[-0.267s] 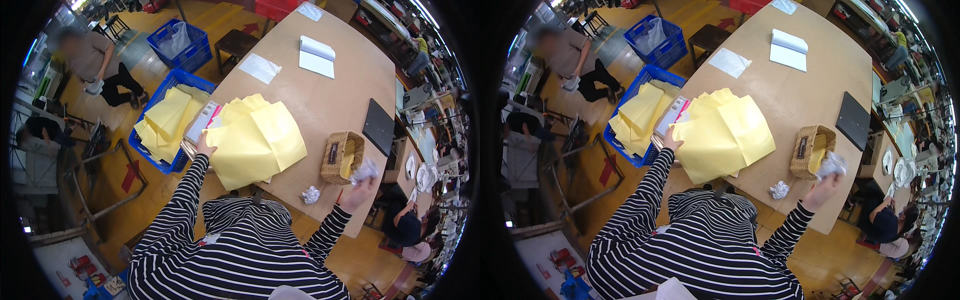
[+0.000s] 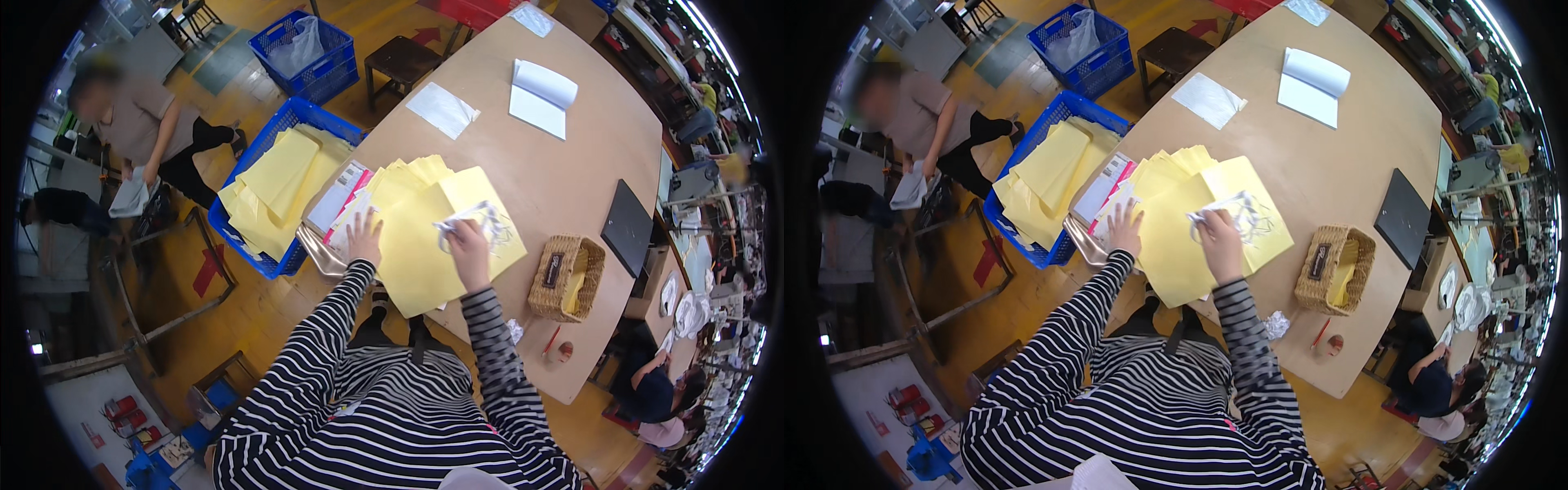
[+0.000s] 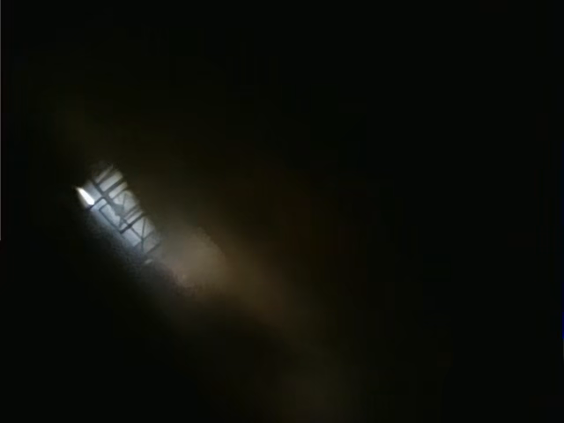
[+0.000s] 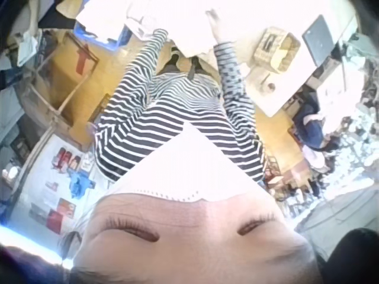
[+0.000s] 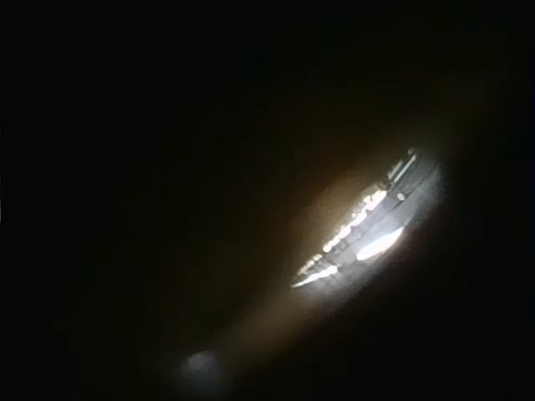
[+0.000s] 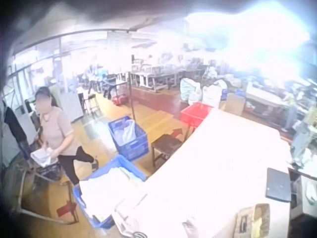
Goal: The person repeatedly picks yellow sheets from a blue crate, peels off a clear backing or sticker strip from each sheet, and places the peeled sheets into a basket on the table. The person handles the sheets one at a time and discards the removed backing material.
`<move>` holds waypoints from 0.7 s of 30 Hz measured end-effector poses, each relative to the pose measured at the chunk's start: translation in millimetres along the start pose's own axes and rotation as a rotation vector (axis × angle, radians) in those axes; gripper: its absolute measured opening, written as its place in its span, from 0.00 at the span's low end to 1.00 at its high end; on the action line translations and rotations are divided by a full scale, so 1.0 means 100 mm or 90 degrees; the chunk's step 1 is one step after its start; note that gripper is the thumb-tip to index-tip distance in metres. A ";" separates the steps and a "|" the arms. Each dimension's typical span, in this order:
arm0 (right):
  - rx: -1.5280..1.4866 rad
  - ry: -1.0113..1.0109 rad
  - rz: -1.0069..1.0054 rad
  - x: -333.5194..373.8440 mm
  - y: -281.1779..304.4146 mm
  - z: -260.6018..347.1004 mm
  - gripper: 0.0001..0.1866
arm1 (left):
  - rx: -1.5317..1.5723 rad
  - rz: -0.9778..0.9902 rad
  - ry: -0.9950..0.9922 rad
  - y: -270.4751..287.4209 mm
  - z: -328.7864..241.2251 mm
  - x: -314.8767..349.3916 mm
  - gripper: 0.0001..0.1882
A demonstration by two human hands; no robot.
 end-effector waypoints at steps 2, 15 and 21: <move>0.113 -0.009 0.054 -0.26 -0.58 -0.43 0.07 | -0.039 -0.053 -0.043 -0.01 -0.19 -0.04 0.30; 0.281 -0.084 0.190 0.09 -1.03 -1.95 0.09 | 0.055 0.205 -0.153 -0.39 -0.86 -0.09 0.47; 0.322 -0.208 0.298 0.47 -0.62 -1.78 0.08 | 0.030 0.233 -0.167 -0.49 -0.88 -0.09 0.54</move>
Point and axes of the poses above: each hand's wrist, its own x-axis away from the middle knuckle, its own y-axis out of the back of the hand, z = x × y, the point moved 3 cm from there along -x, towards the middle knuckle, and after that the axes turned 14 degrees about y, right-handed, at the moved point
